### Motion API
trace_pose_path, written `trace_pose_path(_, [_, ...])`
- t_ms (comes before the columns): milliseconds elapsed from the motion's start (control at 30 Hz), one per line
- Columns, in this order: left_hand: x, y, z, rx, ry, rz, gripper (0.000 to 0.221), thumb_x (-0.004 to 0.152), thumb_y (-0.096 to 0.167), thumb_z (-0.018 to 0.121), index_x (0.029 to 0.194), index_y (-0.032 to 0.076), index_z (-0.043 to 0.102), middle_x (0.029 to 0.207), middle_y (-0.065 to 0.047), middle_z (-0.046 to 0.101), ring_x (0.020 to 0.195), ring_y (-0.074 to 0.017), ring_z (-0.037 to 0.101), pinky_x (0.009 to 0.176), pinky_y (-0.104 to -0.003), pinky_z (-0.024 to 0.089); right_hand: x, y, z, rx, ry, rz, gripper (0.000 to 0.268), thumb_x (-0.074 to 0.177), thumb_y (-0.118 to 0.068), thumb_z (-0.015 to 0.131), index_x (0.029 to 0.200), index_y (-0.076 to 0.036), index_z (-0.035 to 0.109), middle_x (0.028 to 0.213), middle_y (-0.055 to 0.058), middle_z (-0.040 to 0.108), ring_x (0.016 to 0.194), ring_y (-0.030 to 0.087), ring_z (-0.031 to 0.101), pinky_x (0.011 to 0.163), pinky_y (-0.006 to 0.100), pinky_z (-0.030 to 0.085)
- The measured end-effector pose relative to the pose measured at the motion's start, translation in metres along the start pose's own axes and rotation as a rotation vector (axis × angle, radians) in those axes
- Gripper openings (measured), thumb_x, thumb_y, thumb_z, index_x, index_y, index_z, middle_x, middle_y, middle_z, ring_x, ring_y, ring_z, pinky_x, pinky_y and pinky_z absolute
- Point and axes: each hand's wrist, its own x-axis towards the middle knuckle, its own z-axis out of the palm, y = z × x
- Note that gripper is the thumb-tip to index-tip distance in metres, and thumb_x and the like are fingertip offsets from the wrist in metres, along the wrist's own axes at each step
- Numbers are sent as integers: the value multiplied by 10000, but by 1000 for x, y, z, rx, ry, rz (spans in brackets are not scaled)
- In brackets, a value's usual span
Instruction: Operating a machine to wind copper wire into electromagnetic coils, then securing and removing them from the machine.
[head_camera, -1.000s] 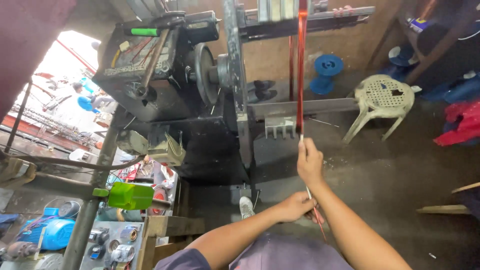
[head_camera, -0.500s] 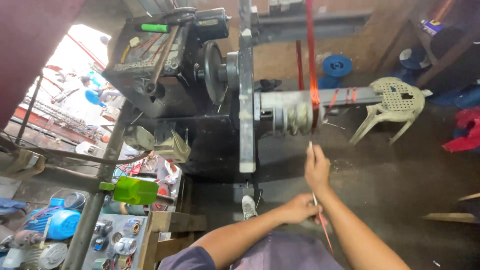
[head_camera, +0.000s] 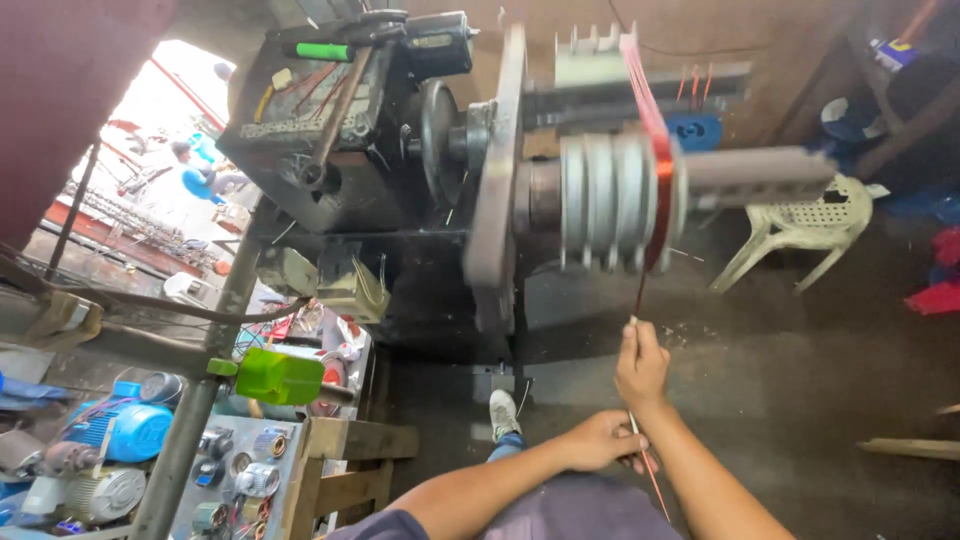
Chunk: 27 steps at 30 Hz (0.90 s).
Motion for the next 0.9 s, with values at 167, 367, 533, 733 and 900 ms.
trace_pose_path(167, [2, 68, 16, -111, 1, 150, 199, 1073, 175, 563, 1123, -2, 488, 925, -249, 688, 825, -274, 683, 792, -312, 553, 54, -66, -32, 88, 112, -60, 301, 1096, -264, 409, 858, -98, 484, 621, -11, 424, 545, 167, 406, 585, 370, 370])
trace_pose_path(367, [5, 17, 8, 26, -33, 66, 131, 1117, 198, 461, 1084, 71, 448, 930, -216, 698, 779, -206, 672, 714, -264, 516, 19, -17, -10, 56, -33, 74, 322, 1087, -325, 409, 831, -132, 440, 618, 35, 431, 566, 236, 428, 609, 437, 346])
trace_pose_path(533, [2, 39, 17, -82, -30, 49, 125, 1096, 103, 499, 1093, -21, 516, 940, -235, 696, 809, -225, 676, 776, -278, 544, 26, -30, -23, 9, 9, -17, 266, 1089, -312, 396, 969, -124, 542, 685, 37, 452, 566, 254, 480, 616, 404, 393])
trace_pose_path(733, [5, 14, 2, 61, 43, -51, 95, 1082, 142, 493, 1111, 59, 456, 964, -201, 711, 745, -178, 667, 708, -257, 525, 13, 3, 3, 22, -85, 106, 284, 1062, -330, 419, 894, -116, 500, 639, 101, 484, 566, 303, 450, 616, 423, 380])
trace_pose_path(900, [0, 32, 3, -86, -24, 69, 180, 1073, 184, 568, 1118, 22, 505, 972, -207, 699, 826, -232, 694, 797, -313, 574, 24, -23, -11, 83, 58, -21, 238, 1071, -260, 429, 954, -109, 569, 680, 24, 481, 575, 186, 461, 604, 375, 398])
